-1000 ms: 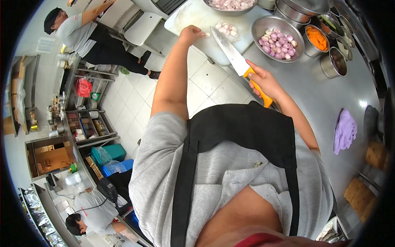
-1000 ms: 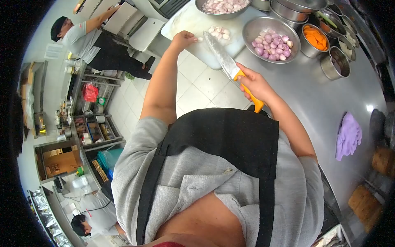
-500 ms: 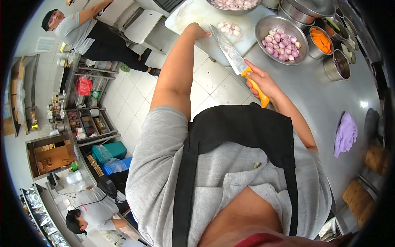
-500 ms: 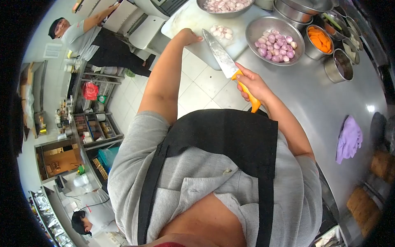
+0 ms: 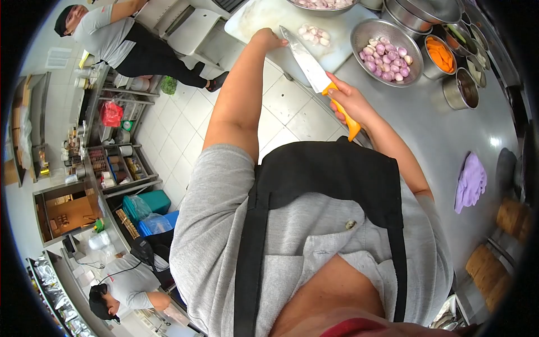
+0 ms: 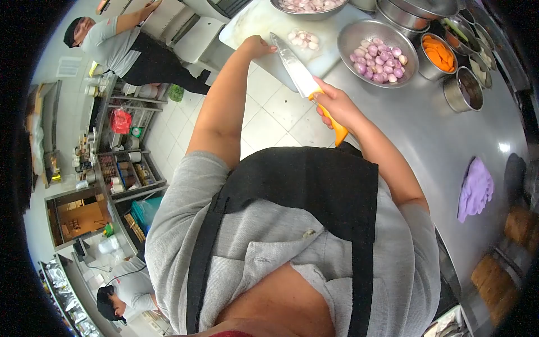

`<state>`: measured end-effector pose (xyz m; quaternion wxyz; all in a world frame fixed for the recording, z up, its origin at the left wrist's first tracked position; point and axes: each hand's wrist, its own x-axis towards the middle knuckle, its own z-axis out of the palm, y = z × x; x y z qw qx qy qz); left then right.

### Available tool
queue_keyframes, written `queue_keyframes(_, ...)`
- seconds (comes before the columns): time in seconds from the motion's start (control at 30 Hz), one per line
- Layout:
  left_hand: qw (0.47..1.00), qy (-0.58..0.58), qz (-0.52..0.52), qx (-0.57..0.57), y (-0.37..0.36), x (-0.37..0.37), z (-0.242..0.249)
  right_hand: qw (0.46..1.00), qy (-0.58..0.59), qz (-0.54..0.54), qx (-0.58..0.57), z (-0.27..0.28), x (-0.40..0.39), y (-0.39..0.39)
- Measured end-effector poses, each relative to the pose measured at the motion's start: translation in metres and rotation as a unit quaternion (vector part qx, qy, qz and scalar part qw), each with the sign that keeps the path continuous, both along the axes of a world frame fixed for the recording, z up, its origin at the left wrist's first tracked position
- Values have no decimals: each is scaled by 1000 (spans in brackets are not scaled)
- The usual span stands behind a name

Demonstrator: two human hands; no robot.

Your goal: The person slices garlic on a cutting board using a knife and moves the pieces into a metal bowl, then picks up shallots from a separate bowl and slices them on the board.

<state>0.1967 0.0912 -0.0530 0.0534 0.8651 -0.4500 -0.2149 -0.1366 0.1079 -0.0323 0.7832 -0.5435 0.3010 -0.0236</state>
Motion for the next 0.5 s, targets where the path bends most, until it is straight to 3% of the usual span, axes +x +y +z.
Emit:
queue_keyframes(0.43, 998, 3, 44, -52, -1, 1, -14, 997, 53, 20, -52, 10, -25, 0)
queue_keyframes(0.5, 993, -2, 63, -99, -1, -5, -14, 996, 59, 8, -74, 14, -29, 3)
